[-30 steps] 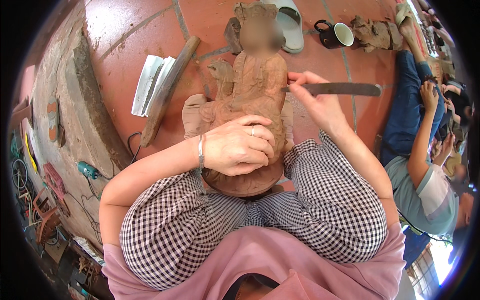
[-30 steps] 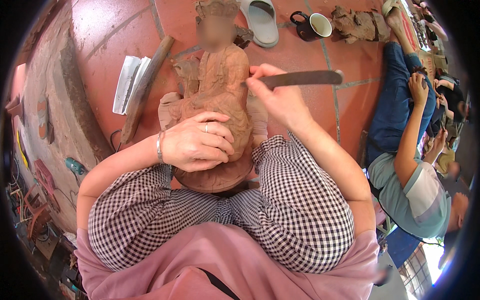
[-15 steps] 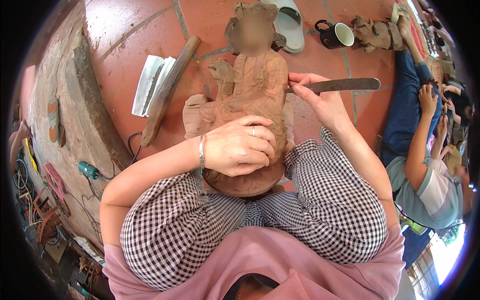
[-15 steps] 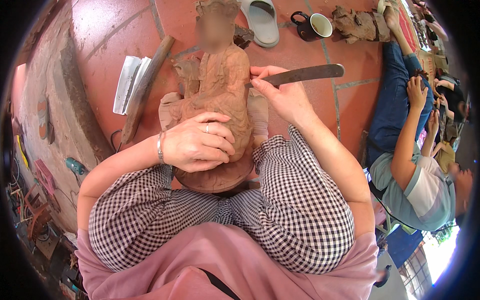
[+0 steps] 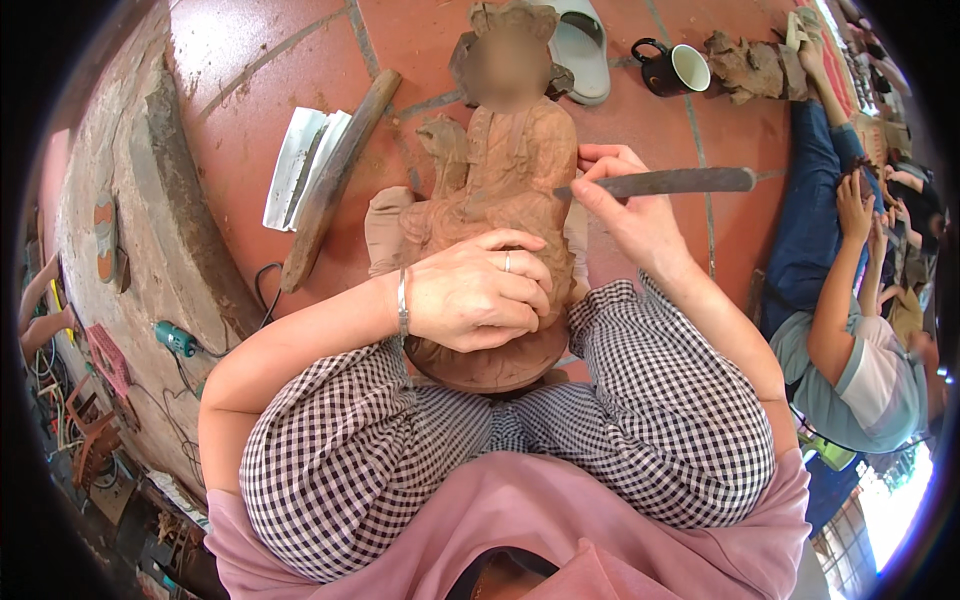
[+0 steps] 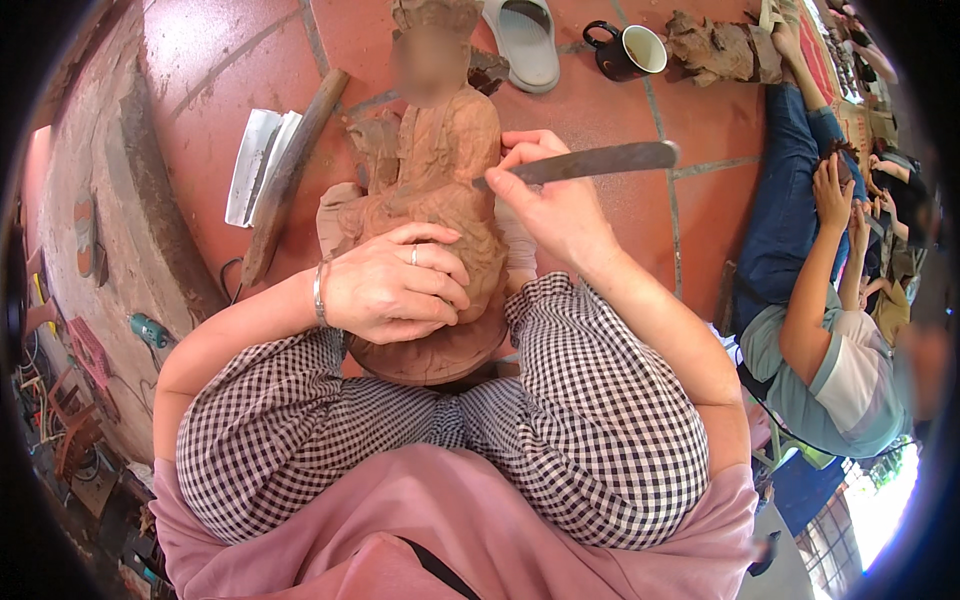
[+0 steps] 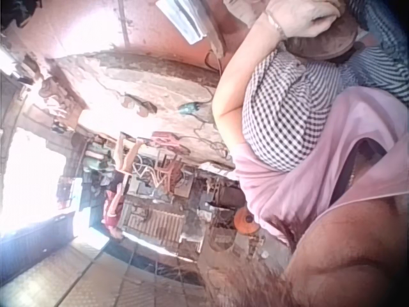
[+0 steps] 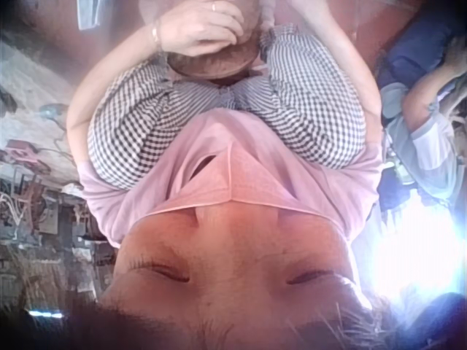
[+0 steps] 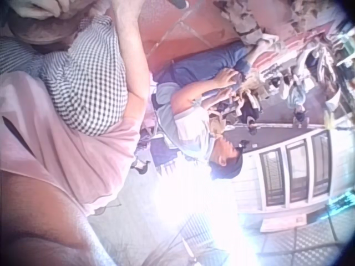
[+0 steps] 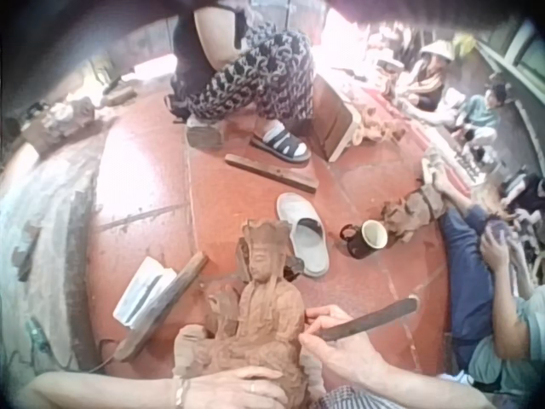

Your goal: The person carves a clay sculpture of a seated figure using a metal chisel. They refine the surface and details of the figure's torso and base while seated on the floor.

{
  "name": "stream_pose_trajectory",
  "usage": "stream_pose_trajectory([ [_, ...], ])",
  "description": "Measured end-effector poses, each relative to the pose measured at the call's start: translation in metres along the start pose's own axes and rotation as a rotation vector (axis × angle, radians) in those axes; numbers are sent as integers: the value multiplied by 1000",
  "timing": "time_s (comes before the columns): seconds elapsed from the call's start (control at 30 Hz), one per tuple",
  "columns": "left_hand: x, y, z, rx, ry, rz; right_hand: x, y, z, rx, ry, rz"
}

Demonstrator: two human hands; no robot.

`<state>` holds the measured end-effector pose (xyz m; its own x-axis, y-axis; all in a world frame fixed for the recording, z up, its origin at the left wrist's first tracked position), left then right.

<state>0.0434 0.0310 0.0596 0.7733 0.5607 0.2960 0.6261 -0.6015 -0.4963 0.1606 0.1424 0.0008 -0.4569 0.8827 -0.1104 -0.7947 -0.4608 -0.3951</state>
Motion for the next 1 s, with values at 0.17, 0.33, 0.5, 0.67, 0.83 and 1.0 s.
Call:
stream_pose_trajectory([
  [0.17, 0, 0, 0, 4, 0, 9, 3, -3, -9, 164, 35, 45],
  [0.33, 0, 1, 1, 2, 3, 23, 2, 0, 1, -66, 8, 10],
  [0.5, 0, 0, 0, -1, -2, 12, 3, -2, -11, 116, 45, 44],
  [0.67, -1, 2, 2, 4, 8, 30, 4, 2, 5, -84, 34, -13],
  [0.83, 0, 0, -1, -6, 12, 2, 7, -4, -10, 50, 86, 20],
  [1.0, -1, 0, 0, -1, 14, -1, 3, 1, 5, -102, 56, -51],
])
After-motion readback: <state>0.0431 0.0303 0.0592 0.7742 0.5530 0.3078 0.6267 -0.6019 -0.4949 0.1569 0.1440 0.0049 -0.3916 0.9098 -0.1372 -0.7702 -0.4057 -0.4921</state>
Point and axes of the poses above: each hand's wrist, its own x-axis towards the middle knuckle, its own y-axis out of the palm, z = x × y, the point moved 10 cm from there along x, towards the middle knuckle, and after that the axes turned 6 degrees about -y, right-handed, at the moved point
